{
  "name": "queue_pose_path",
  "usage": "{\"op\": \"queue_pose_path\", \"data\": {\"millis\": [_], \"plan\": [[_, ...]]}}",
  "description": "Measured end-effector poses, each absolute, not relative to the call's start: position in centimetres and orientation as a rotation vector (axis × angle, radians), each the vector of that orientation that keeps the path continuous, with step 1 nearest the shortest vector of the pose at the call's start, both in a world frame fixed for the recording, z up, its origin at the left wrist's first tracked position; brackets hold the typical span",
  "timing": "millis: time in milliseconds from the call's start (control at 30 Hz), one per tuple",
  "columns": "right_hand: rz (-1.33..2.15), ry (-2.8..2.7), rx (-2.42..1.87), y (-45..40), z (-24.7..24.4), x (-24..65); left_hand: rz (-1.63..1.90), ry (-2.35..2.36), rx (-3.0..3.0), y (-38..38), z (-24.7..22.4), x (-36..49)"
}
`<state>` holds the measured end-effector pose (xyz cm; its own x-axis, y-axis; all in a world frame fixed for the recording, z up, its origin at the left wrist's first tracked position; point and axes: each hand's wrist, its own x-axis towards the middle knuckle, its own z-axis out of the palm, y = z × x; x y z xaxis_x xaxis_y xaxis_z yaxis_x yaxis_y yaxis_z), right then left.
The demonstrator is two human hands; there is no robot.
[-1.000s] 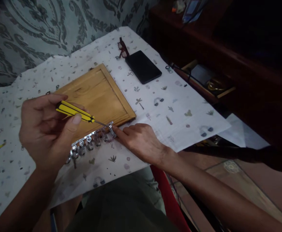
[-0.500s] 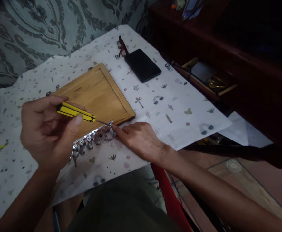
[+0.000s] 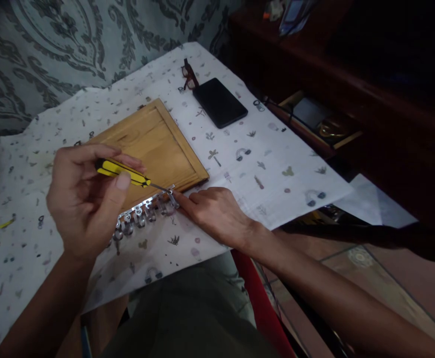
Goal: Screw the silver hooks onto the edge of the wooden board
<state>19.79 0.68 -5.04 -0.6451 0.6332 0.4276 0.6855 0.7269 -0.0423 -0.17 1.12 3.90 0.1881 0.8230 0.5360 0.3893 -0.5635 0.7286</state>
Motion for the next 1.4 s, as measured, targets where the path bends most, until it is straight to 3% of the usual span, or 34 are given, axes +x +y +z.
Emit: {"op": "queue_pose_path", "data": {"millis": [1200, 1400], "plan": [[-0.005, -2.494, -1.055, 0.9, -5.0, 19.4, 1.548, 0.907, 1.442, 3.5, 2.6, 5.2], [0.020, -2.520, -1.074, 0.9, -5.0, 19.4, 1.411, 1.013, 1.806, 3.7, 3.6, 3.1]]}}
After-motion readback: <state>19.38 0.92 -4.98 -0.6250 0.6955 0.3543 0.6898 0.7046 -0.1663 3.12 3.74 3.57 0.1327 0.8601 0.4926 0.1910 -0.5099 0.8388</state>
